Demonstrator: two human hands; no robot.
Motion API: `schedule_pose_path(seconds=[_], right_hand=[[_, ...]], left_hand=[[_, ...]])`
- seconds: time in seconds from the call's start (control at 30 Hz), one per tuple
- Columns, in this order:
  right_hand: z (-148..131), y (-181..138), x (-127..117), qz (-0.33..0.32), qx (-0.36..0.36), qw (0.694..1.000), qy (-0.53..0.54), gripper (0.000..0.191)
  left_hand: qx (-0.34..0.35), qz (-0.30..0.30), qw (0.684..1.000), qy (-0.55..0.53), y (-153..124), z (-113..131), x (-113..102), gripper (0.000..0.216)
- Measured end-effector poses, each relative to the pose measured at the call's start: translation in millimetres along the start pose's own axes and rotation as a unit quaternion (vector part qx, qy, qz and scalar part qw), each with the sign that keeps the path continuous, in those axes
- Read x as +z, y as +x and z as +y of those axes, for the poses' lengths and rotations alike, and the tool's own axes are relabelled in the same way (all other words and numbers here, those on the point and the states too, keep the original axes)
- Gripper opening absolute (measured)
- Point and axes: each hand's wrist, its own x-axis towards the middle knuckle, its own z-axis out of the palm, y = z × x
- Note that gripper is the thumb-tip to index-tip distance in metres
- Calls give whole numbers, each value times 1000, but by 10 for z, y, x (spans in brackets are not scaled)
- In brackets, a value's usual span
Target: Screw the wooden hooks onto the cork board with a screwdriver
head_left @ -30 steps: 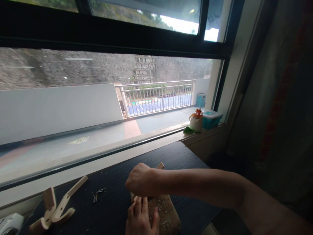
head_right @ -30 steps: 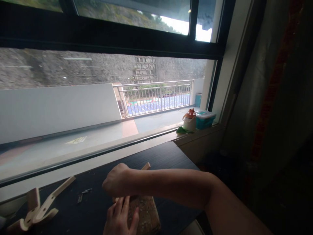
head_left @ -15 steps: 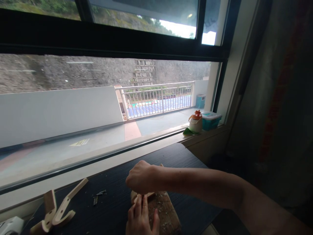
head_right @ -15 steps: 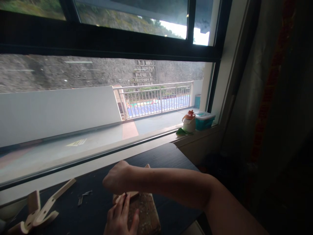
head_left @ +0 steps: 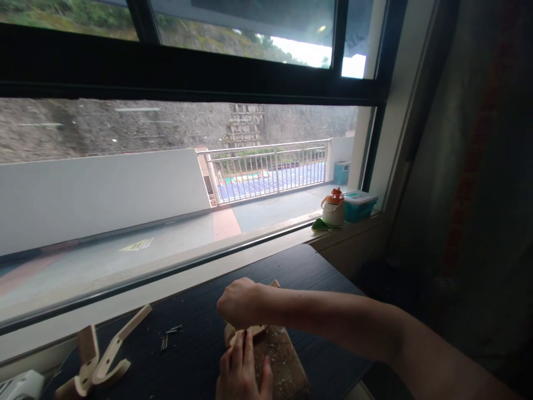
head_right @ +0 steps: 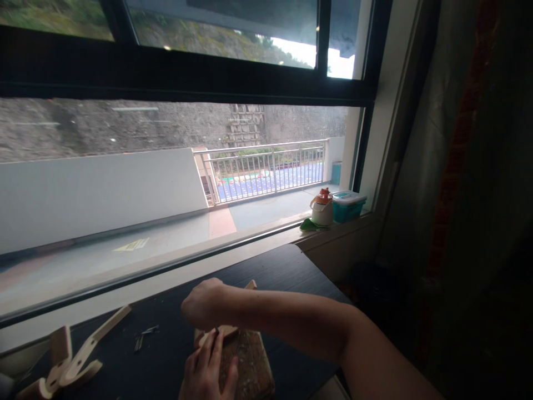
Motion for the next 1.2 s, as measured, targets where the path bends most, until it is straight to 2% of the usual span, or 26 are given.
schedule_pose_path(seconds=[0.2,0.37,0.5,0.73,0.93,1.1,1.2], right_hand=[[-6,-88,-119,-30,-5,1000,-4,32],[-12,-95,-44,-45,-48,998,3,19],[52,-34,75,-15,-70,997,15,22],[206,21,145,25,-18,998,48,30],[124,-53,48,-1,-13,1000,24,36],[48,-63,32,-27,-51,998,10,20],[42,-41,84,-24,-60,998,9,18]], left_hand=[[-5,7,1000,-1,-17,5,15,41],[-11,8,1000,-4,-40,1,53,38],[-12,0,1000,0,-26,14,34,38],[-25,-7,1000,-12,5,35,-18,40],[-30,-11,999,-19,-5,35,-3,42],[-54,-26,998,-32,-53,20,27,42],[-64,-43,996,-39,-64,33,33,40]])
